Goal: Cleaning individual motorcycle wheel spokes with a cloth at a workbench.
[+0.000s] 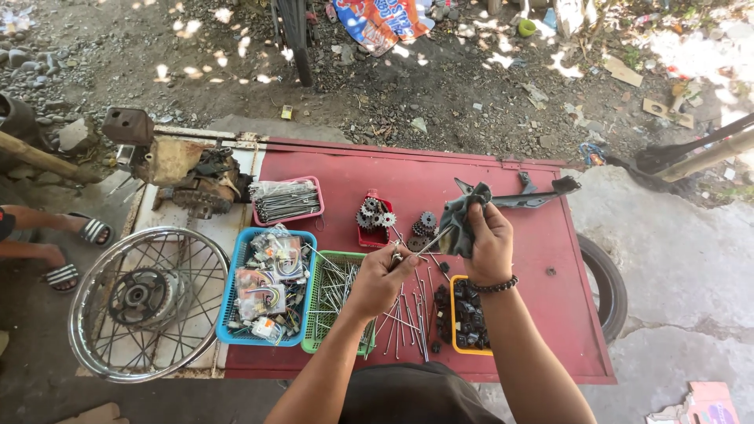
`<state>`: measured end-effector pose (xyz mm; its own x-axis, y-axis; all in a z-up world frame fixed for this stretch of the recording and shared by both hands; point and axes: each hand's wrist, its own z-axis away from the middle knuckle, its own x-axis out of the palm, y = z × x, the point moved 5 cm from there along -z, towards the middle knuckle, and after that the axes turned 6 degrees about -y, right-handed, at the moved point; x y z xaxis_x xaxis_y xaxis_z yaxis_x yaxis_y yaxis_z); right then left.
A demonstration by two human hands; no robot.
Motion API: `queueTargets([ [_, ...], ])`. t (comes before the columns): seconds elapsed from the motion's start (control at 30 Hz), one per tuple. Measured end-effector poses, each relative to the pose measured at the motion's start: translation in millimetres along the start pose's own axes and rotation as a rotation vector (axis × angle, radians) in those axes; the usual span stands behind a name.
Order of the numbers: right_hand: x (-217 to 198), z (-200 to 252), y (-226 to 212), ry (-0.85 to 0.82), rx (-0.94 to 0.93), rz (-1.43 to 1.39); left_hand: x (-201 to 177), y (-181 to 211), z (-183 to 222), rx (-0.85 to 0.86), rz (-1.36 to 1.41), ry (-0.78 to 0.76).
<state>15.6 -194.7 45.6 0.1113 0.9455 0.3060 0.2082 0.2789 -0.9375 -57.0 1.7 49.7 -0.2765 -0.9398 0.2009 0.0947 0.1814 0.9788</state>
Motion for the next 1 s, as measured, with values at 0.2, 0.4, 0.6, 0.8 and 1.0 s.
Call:
queueTargets([
  [0.2, -4, -4, 1, -0.198, 0.046, 0.136, 6, -16, -2, 0.015, 0.037, 0.011],
  [0.4, -6, -15, -30, -0.010, -0.176, 0.328, 7, -9, -3, 0.036, -0.034, -0.012],
  [0.6, 11, 1, -20, -0.043, -0.092, 0.315, -2, -2, 2, -0.079, 0.008, 0.008],
  [0.8, 19, 12, -22, -0.228, 0.046, 0.381, 9, -8, -4, -0.025, 0.055, -0.001],
  [1.0, -8, -13, -36, -0.021, -0.176, 0.389, 11, -9, -4, 0.009, 0.028, -0.025],
])
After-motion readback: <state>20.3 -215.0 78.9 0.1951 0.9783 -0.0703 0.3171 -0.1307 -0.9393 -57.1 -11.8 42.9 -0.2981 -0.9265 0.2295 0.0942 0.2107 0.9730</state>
